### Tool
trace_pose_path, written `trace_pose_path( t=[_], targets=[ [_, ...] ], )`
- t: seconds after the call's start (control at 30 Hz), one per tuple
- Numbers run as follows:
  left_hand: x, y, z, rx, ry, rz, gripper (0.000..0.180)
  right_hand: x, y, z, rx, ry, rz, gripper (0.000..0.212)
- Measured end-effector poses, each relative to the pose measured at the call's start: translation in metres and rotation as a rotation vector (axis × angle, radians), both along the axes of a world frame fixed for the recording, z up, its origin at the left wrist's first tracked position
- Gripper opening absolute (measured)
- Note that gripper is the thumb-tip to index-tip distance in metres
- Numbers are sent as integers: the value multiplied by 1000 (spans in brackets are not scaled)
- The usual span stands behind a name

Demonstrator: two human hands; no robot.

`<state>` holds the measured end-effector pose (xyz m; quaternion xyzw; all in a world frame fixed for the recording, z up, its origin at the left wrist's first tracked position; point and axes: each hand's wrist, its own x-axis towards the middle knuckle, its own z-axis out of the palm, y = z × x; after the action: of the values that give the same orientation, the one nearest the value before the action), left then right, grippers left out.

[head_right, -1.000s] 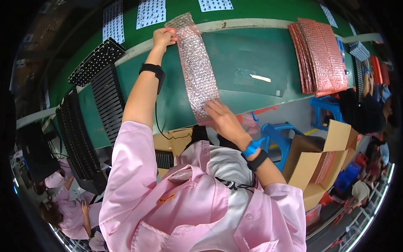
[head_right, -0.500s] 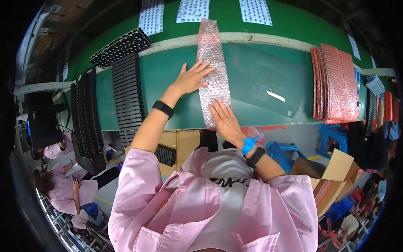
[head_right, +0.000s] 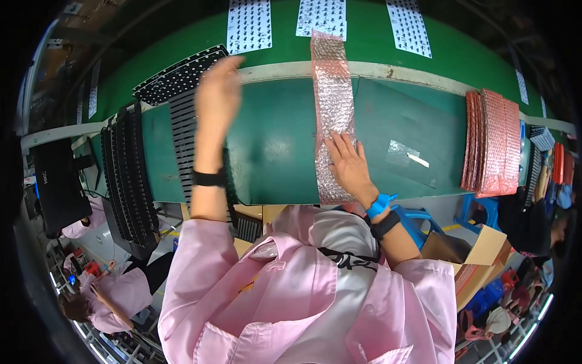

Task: The person wraps LED panels in bubble wrap, secures them with tape, and stacks them. They then move the stack to a shelf and retrieve a new stack of panels to continue the process.

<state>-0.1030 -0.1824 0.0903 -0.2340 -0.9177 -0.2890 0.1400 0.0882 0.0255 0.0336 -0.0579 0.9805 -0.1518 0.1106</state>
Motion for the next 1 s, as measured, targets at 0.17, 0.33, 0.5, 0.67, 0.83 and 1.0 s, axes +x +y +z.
trace_pose_path(
  t=[0.17, 0.33, 0.5, 0.67, 0.83, 1.0],
  targets=[
    [-37, -112, 4, -264, 84, 400, 30, -12, -6, 6, 5, 14, 84, 54],
    [-63, -120, 7, -503, -113, 269, 23, -31, 6, -5, -125, -4, 26, 49],
    [-64, -136, 9, -671, -92, 214, 15, -52, -1, -5, -274, 74, -8, 35],
    [-14, -110, 46, -435, 128, 138, 16, -68, -2, -14, -132, -40, -8, 40],
    [89, -37, 69, -96, 328, -287, 24, -78, 19, -39, -253, -84, 39, 37],
    [157, 18, -9, 79, 128, -614, 25, -88, 28, -38, -1099, -479, -475, 37]
  ],
)
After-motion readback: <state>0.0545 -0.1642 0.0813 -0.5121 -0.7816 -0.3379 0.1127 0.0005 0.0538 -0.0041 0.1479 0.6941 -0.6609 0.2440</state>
